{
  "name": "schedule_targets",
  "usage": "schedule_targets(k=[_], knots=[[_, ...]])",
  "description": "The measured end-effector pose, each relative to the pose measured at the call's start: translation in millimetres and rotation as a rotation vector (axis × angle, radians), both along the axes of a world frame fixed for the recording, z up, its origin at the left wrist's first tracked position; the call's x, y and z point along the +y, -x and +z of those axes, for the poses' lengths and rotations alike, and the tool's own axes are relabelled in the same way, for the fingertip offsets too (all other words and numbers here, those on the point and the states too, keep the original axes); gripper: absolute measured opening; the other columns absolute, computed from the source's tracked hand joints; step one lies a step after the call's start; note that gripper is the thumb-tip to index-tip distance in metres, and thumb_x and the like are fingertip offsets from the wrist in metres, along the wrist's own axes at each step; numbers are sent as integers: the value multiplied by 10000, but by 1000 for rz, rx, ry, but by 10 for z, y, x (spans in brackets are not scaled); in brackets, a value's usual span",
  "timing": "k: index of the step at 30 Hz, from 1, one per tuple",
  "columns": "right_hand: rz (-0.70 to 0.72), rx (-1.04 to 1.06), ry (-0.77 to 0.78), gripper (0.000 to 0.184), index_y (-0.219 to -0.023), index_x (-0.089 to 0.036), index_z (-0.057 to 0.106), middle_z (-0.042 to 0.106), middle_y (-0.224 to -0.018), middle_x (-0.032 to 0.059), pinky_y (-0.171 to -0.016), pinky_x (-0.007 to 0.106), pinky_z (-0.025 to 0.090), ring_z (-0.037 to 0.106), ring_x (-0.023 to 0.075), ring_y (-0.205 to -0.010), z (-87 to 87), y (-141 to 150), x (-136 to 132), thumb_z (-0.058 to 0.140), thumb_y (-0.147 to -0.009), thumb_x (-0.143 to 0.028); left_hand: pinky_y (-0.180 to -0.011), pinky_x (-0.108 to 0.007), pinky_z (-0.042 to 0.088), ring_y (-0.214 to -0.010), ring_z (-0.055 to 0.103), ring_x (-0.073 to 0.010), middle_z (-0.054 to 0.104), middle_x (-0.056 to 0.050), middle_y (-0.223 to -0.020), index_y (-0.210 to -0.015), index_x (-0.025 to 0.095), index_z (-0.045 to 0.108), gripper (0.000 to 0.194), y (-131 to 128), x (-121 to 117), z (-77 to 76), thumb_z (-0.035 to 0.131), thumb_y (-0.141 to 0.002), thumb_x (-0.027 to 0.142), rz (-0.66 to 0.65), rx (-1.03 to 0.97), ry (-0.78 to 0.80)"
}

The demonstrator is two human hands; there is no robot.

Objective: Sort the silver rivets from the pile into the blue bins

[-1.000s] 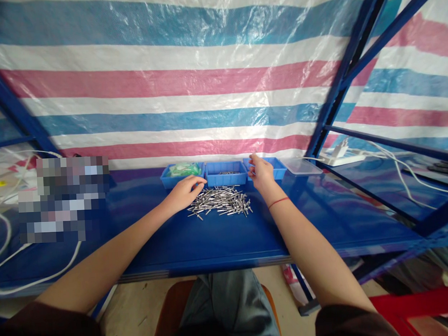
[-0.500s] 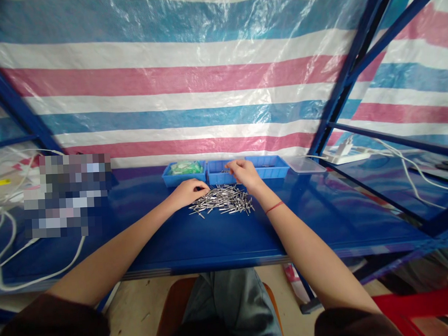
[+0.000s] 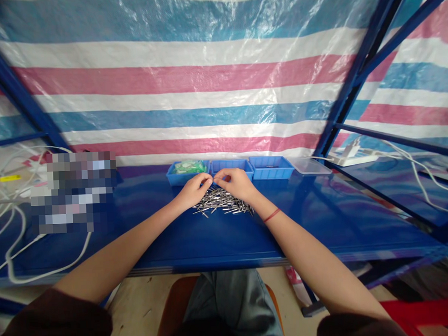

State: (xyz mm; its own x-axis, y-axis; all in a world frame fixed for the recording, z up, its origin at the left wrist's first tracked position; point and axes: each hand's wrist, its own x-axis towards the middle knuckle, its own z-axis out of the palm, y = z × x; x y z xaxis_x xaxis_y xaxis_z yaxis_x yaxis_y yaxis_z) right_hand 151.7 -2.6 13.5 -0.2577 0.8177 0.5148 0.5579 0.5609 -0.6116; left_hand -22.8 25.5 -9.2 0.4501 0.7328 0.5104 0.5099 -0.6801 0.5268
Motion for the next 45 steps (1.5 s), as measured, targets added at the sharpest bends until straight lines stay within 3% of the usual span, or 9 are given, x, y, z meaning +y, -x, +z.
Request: schedule_targets(k=[9, 22, 29, 33, 36, 41, 45], knots=[[-93, 56, -157, 110, -734, -165, 653, 697, -763, 33, -627, 269, 461, 603, 139, -663, 32, 24, -38, 559, -758, -216, -859, -320, 470, -915, 608, -177, 660, -58, -961, -954, 157, 607, 131, -33, -54, 25, 527, -871, 218, -76, -81, -7], [-42, 79, -152, 155, -779, -165, 656, 676, -764, 34, -601, 267, 439, 548, 118, -615, 49, 43, -74, 604, -790, -310, -832, -319, 494, -937, 631, -178, 682, -52, -1018, -1024, 176, 605, 191, -38, -60, 21, 508, -889, 269, -104, -164, 65], [-46, 58, -164, 136, -806, -177, 653, 668, -792, 36, -616, 267, 438, 550, 123, -634, 71, 27, -99, 566, -804, -281, -781, -295, 504, -866, 633, -161, 667, -36, -938, -918, 176, 617, 125, -28, -90, 72, 589, -843, 273, -4, -238, 13], [-15, 44, -94, 176, -745, -172, 645, 662, -764, 29, -617, 273, 425, 540, 124, -631, 45, 24, -47, 569, -797, -322, -819, -308, 499, -866, 630, -155, 655, -41, -938, -912, 176, 617, 124, -15, -81, 87, 600, -841, 275, 30, -233, -69], [-20, 269, 86, 246, -693, -170, 611, 564, -594, -12, -516, 247, 380, 476, 106, -542, 33, -9, 28, 601, -766, -404, -825, -318, 502, -856, 633, -156, 656, -59, -968, -1027, 169, 600, 215, -3, -65, 78, 598, -847, 286, 30, -195, -51], [-252, 952, 277, 231, -714, -189, 534, 439, -565, -67, -366, 185, 256, 339, 43, -423, 107, -318, 149, 694, -710, -356, -873, -361, 483, -872, 621, -173, 644, -84, -994, -1164, 147, 547, 304, 47, -53, 76, 508, -903, 300, 7, -15, -126], [-320, 1167, 374, 234, -746, -209, 490, 330, -511, -98, -316, 173, 216, 229, 36, -371, 182, -625, 196, 652, -788, -373, -887, -373, 471, -914, 615, -198, 650, -99, -1002, -1123, 140, 593, 280, 99, -53, 102, 441, -920, 257, 19, 132, -160]])
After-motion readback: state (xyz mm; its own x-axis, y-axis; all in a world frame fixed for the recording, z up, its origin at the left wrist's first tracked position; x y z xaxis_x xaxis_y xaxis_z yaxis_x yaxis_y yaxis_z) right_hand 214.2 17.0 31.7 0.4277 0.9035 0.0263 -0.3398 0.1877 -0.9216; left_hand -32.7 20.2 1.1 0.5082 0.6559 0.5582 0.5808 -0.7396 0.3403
